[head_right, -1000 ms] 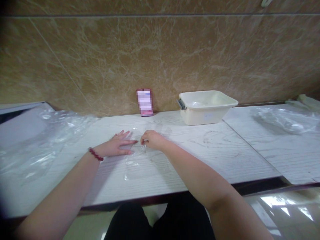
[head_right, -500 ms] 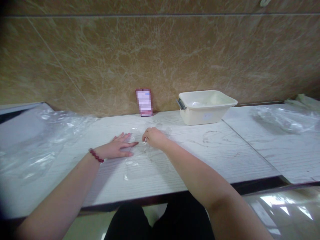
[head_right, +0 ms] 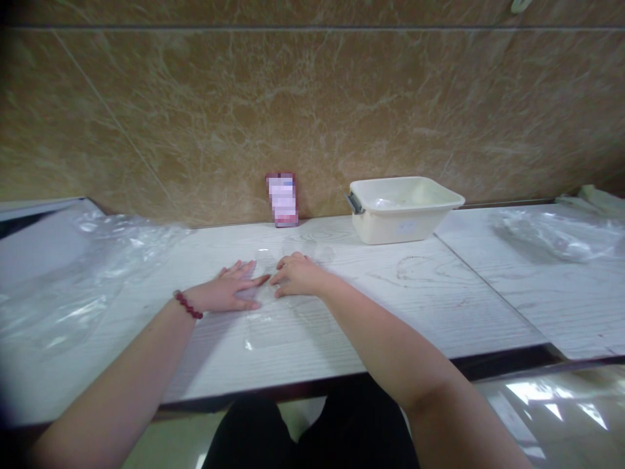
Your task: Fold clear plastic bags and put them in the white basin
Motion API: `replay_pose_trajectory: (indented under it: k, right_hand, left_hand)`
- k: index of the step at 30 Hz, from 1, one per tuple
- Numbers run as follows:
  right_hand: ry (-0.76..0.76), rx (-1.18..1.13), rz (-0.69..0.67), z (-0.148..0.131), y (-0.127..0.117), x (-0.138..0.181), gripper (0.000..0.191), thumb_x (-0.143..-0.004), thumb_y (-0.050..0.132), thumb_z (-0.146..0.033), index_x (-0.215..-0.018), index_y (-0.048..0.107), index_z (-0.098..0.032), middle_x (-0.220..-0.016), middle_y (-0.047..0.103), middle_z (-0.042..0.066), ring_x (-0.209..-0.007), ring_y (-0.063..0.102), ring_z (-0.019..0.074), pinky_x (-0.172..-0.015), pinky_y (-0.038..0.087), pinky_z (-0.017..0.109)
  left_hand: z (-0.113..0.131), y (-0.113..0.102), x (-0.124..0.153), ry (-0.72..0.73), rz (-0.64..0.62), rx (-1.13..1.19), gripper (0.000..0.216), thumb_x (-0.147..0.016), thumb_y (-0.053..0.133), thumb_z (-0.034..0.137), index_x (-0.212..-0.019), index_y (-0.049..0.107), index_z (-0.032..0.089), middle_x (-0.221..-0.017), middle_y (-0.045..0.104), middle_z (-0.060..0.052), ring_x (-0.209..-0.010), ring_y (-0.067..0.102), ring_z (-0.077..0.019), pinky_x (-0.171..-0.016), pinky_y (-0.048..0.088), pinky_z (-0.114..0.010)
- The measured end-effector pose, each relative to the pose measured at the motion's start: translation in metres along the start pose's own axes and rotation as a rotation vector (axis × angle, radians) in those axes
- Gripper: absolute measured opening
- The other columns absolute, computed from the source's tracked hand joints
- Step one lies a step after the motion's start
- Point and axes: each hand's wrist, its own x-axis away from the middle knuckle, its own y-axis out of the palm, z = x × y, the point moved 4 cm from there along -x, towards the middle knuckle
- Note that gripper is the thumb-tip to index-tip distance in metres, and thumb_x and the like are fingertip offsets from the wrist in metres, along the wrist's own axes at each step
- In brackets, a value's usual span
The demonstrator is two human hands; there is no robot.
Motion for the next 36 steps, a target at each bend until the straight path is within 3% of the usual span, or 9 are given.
replay_pose_trajectory:
  k: [12, 20, 24, 27, 36]
  right_hand:
    - [0.055, 0.02, -0.04, 0.019, -0.005, 0.002, 0.037, -0.063, 0.058, -0.051, -0.096, 0.06, -0.035, -0.11, 0.048, 0.004, -0.102, 0.038, 0.0229, -0.085, 0.028, 0.039]
    - [0.045, 0.022, -0.047, 0.023, -0.005, 0.003, 0.037, -0.062, 0.058, -0.052, -0.096, 0.06, -0.036, -0.11, 0.049, 0.003, -0.102, 0.038, 0.023, -0.086, 0.028, 0.039]
    - [0.053, 0.02, -0.05, 0.022, -0.006, 0.003, 0.038, -0.062, 0.058, -0.051, -0.097, 0.06, -0.036, -0.11, 0.048, 0.003, -0.102, 0.038, 0.023, -0.086, 0.029, 0.038]
    - [0.057, 0.02, -0.053, 0.02, -0.008, 0.003, 0.038, -0.063, 0.058, -0.051, -0.097, 0.059, -0.036, -0.11, 0.048, 0.003, -0.101, 0.038, 0.0232, -0.085, 0.029, 0.039]
    - [0.067, 0.043, -0.056, 0.026, -0.01, 0.005, 0.038, -0.062, 0.058, -0.052, -0.097, 0.06, -0.036, -0.111, 0.048, 0.003, -0.103, 0.038, 0.0235, -0.086, 0.029, 0.039]
  left_hand:
    - [-0.001, -0.001, 0.005, -0.005, -0.049, -0.021, 0.096, -0.049, 0.045, 0.073, -0.13, 0.011, 0.034, -0.139, -0.006, -0.009, -0.123, -0.004, -0.0375, -0.092, 0.01, -0.056]
    - [-0.01, -0.001, 0.007, -0.01, 0.004, -0.044, 0.105, -0.045, 0.047, 0.074, -0.131, 0.012, 0.026, -0.139, 0.001, -0.013, -0.124, -0.001, -0.0357, -0.094, 0.009, -0.053]
    - [-0.007, -0.007, 0.005, -0.007, 0.075, -0.019, 0.097, -0.054, 0.04, 0.073, -0.132, 0.011, 0.025, -0.138, 0.007, -0.014, -0.124, 0.004, -0.0349, -0.094, 0.011, -0.052]
    - [0.002, -0.01, 0.003, 0.045, 0.129, -0.018, 0.085, -0.06, 0.035, 0.072, -0.131, 0.013, 0.031, -0.139, 0.005, -0.009, -0.124, 0.001, -0.0343, -0.094, 0.01, -0.053]
    - [-0.002, 0.002, -0.003, -0.011, 0.027, -0.008, 0.082, -0.055, 0.04, 0.073, -0.127, 0.022, 0.037, -0.14, 0.001, -0.005, -0.123, -0.004, -0.038, -0.092, 0.007, -0.057]
